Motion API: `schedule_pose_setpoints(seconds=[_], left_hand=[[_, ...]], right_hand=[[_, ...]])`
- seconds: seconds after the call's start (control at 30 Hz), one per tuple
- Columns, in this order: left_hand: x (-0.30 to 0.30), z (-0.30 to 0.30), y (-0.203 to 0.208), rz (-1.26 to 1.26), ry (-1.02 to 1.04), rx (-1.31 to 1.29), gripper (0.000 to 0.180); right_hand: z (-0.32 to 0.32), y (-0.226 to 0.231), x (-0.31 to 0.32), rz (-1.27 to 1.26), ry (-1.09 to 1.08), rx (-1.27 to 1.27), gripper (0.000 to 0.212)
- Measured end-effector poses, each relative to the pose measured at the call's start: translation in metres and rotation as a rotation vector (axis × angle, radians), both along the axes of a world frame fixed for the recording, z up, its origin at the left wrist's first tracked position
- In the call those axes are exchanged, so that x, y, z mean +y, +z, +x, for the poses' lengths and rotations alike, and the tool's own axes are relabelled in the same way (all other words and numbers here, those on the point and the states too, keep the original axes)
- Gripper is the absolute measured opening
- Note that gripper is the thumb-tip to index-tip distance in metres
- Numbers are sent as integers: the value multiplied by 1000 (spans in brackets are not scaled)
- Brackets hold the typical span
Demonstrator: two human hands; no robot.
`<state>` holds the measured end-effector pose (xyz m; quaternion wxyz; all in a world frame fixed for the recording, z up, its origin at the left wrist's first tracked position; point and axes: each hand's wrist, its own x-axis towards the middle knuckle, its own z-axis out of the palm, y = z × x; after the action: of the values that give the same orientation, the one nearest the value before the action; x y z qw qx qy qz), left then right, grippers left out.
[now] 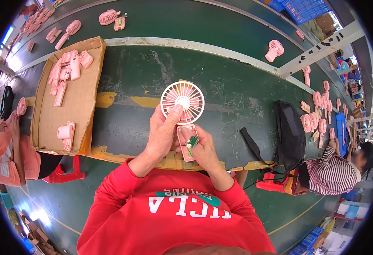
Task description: The person assembles portable fans by fitting internal components and batteries into the handle housings, snapping on the back covers by hand, and placing the assembled fans onto the conveyor belt.
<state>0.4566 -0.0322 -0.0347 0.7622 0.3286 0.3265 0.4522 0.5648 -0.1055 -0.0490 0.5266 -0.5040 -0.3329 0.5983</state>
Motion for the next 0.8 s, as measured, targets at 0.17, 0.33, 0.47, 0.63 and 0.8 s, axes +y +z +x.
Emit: schedule_pose_setpoints(seconds=[0.17, 0.33, 0.47, 0.63, 0.8], left_hand=[[10, -8, -1, 12, -106, 27, 41], [13, -20, 7, 882, 137, 848, 48], [-2, -18, 5, 955, -203, 692, 31], [-1, -9, -1, 238, -305, 403, 17], [3, -14, -7, 257, -241, 448, 13]], right_hand=[[6, -2, 2, -4, -10, -17, 25], [13, -15, 9, -61, -93, 28, 23], [17, -33, 13, -111, -98, -5, 24], [18, -31, 17, -166, -61, 56, 31], [21, -32, 20, -198, -45, 141, 31]])
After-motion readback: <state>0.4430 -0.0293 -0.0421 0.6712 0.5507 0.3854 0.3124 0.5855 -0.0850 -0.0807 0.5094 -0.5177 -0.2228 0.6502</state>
